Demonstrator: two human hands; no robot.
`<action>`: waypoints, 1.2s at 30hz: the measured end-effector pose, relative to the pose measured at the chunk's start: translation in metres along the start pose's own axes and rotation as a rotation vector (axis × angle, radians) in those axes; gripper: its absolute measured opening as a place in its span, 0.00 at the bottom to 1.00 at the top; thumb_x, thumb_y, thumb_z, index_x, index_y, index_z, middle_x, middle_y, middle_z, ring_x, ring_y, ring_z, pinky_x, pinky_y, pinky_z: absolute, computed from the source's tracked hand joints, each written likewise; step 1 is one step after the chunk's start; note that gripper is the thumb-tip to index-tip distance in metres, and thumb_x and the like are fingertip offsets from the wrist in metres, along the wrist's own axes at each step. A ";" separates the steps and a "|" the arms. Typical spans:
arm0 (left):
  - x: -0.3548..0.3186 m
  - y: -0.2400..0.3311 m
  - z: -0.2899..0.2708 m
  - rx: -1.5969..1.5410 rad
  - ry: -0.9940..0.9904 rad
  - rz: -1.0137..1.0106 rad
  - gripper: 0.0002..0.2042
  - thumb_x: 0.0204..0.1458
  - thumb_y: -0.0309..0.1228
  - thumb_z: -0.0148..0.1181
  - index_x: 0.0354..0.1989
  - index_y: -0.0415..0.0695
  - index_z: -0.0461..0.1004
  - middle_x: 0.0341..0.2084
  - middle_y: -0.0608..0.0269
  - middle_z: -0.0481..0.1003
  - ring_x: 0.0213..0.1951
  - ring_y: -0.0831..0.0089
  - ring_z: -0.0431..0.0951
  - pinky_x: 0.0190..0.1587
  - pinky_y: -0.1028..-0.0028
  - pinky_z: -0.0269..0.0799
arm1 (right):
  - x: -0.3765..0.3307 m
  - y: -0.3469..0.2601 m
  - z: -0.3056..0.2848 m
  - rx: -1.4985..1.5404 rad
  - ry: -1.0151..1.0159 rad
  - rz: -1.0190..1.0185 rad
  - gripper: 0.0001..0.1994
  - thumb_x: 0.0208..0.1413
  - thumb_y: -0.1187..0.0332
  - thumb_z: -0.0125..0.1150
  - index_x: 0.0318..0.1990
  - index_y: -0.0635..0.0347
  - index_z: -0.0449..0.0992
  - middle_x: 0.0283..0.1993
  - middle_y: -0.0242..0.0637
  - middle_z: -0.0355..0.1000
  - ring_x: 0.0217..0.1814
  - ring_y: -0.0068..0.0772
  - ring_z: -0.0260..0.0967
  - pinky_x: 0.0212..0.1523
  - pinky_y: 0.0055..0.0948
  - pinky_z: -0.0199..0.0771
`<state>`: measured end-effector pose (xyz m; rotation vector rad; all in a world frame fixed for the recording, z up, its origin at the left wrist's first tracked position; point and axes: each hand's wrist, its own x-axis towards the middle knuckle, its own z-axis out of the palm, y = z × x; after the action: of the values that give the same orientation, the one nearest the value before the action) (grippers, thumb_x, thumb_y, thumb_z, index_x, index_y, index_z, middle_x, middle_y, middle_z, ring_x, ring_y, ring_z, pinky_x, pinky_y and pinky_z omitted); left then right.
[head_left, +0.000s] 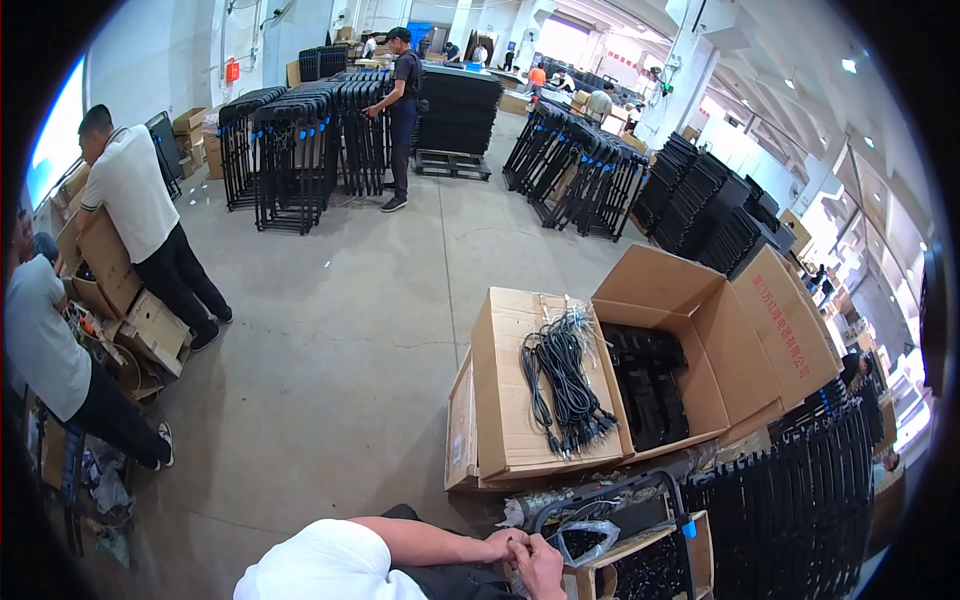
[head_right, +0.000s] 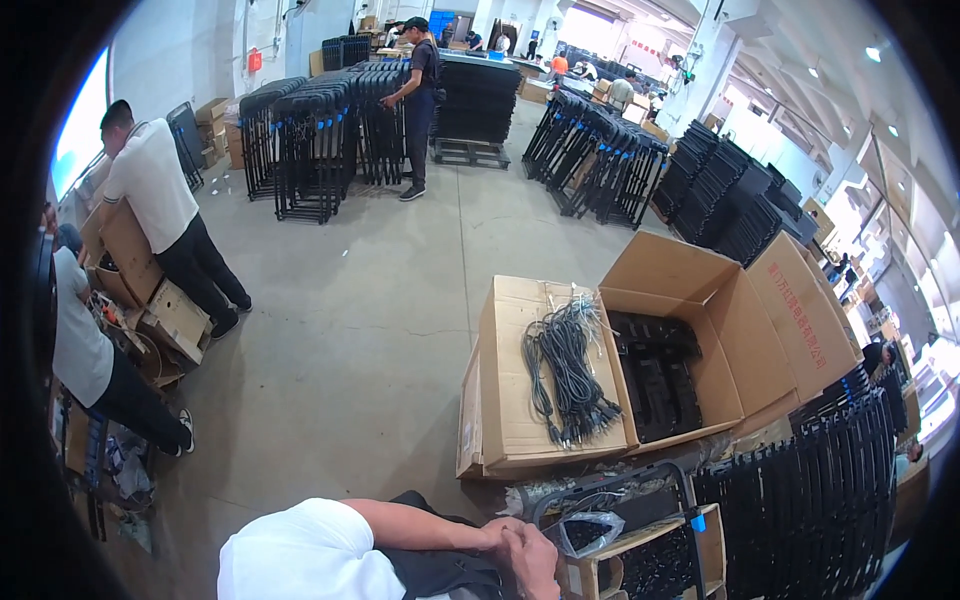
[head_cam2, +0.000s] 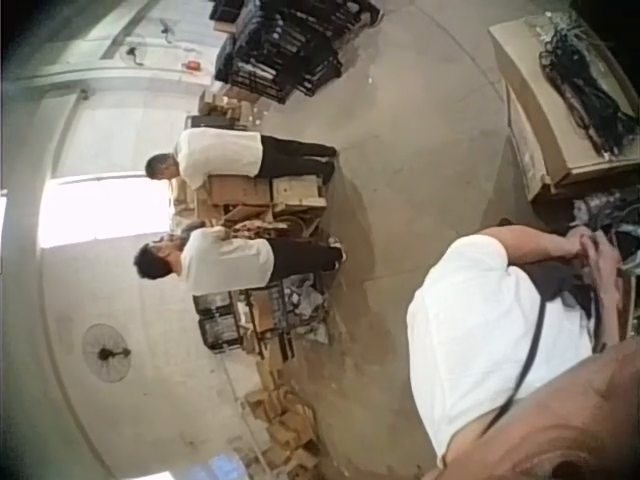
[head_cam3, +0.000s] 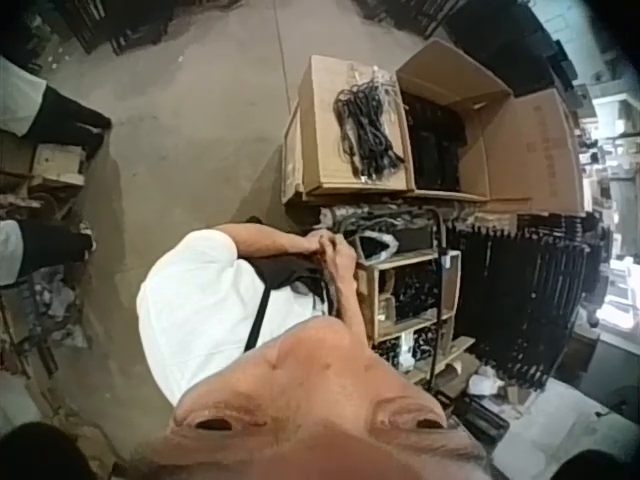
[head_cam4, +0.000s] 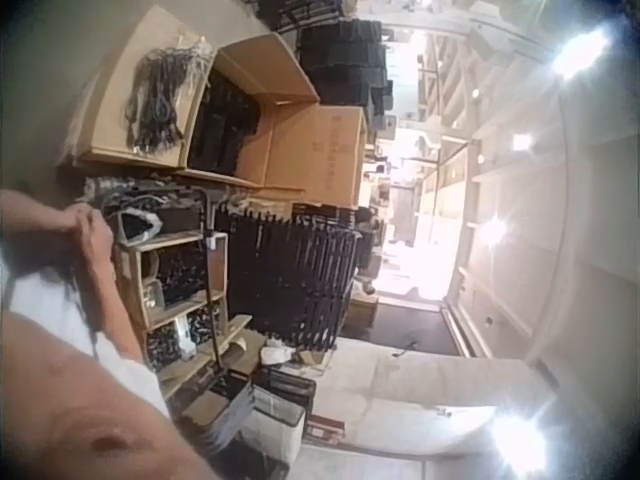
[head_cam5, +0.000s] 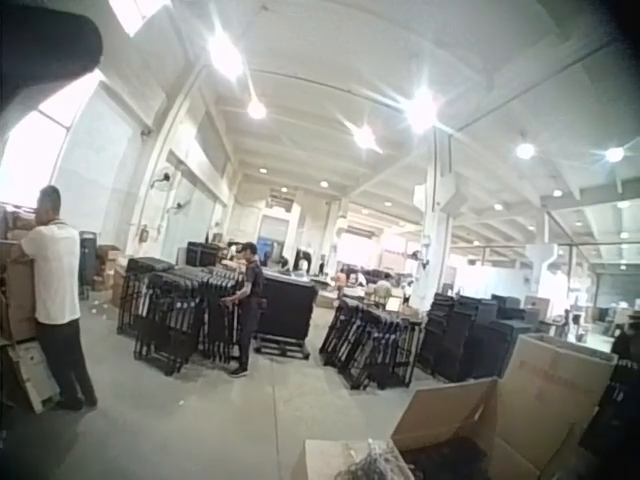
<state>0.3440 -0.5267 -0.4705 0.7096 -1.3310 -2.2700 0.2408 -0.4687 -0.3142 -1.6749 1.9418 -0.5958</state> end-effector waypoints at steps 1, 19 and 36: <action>-0.001 0.001 -0.001 0.002 0.002 -0.003 0.07 0.53 0.28 0.67 0.40 0.46 0.82 0.27 0.69 0.81 0.25 0.72 0.81 0.29 0.72 0.77 | -0.003 0.003 0.001 0.004 -0.001 0.001 0.18 0.60 0.54 0.68 0.37 0.63 0.79 0.38 0.57 0.80 0.41 0.62 0.79 0.41 0.51 0.78; 0.006 0.056 0.014 0.475 0.164 -0.406 0.10 0.58 0.39 0.62 0.39 0.48 0.85 0.29 0.70 0.86 0.27 0.78 0.84 0.34 0.72 0.81 | -0.092 0.039 0.032 0.904 -0.041 0.633 0.18 0.67 0.63 0.67 0.56 0.66 0.79 0.43 0.43 0.82 0.44 0.33 0.78 0.49 0.34 0.77; 0.024 0.062 -0.016 0.479 0.107 -0.447 0.15 0.54 0.40 0.68 0.38 0.38 0.87 0.27 0.56 0.85 0.28 0.69 0.86 0.35 0.67 0.83 | -0.021 0.095 0.139 1.836 0.356 0.776 0.08 0.73 0.58 0.57 0.51 0.46 0.80 0.42 0.24 0.78 0.44 0.24 0.72 0.42 0.28 0.65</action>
<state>0.3409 -0.5804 -0.4273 1.3894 -1.8329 -2.1930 0.2579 -0.4345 -0.4799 0.3099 1.0492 -1.5839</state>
